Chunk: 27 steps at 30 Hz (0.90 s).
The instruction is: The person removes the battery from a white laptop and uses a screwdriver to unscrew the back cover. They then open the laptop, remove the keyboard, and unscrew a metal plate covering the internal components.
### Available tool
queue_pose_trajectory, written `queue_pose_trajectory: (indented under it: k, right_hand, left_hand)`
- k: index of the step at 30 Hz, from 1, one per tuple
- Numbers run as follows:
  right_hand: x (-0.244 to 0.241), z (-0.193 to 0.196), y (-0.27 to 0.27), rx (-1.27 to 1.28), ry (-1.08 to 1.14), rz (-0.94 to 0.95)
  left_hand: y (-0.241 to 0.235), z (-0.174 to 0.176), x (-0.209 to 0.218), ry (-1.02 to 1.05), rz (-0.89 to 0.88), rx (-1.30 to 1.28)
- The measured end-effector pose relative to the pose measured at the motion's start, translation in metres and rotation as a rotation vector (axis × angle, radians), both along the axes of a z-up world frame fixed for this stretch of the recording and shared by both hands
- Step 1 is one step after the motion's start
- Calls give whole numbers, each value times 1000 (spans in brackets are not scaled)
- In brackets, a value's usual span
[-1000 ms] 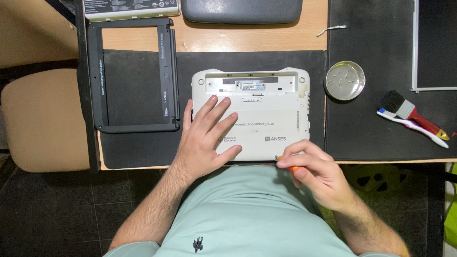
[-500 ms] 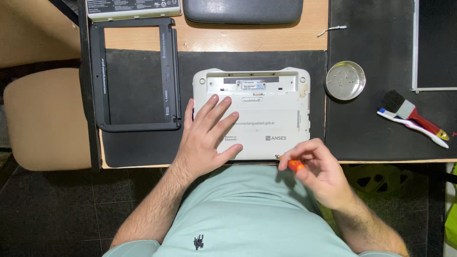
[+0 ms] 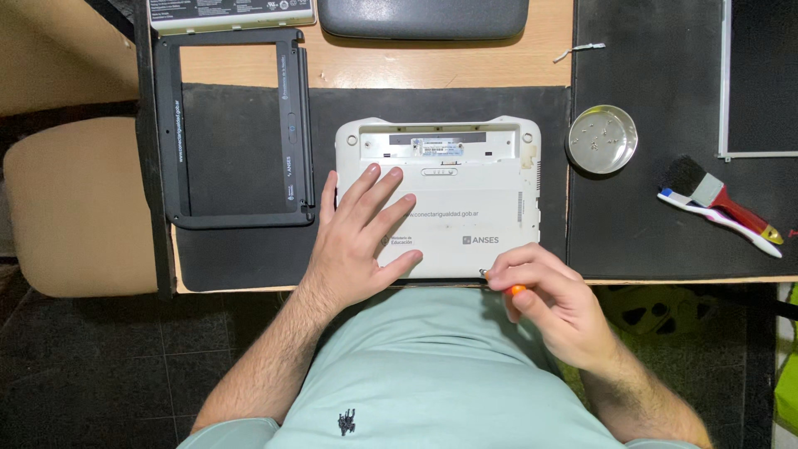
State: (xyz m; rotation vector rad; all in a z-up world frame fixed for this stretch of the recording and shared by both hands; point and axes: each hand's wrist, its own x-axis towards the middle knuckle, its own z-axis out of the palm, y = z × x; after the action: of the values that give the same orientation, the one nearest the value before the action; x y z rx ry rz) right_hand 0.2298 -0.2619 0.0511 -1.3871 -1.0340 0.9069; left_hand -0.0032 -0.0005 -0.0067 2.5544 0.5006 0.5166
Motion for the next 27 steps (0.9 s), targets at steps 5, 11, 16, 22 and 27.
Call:
queue_pose_trajectory:
  k: [5,11,16,22,27]
  right_hand:
    - [-6,2,3,12,21,-35]
    - [4,-1,2,-10,-24,-28]
    - [-4,-8,-1,-9,248,-65]
    - [-1,-11,2,70,46,-46]
    - [-2,-14,2,86,126,-61]
  left_hand:
    - [0,-1,0,1,0,-5]
    - [-1,0,0,-14,1,-9]
    - [-1,-1,-1,-10,0,-3]
    - [0,-3,0,-29,-2,-2]
    - [0,-4,0,-38,-4,-2]
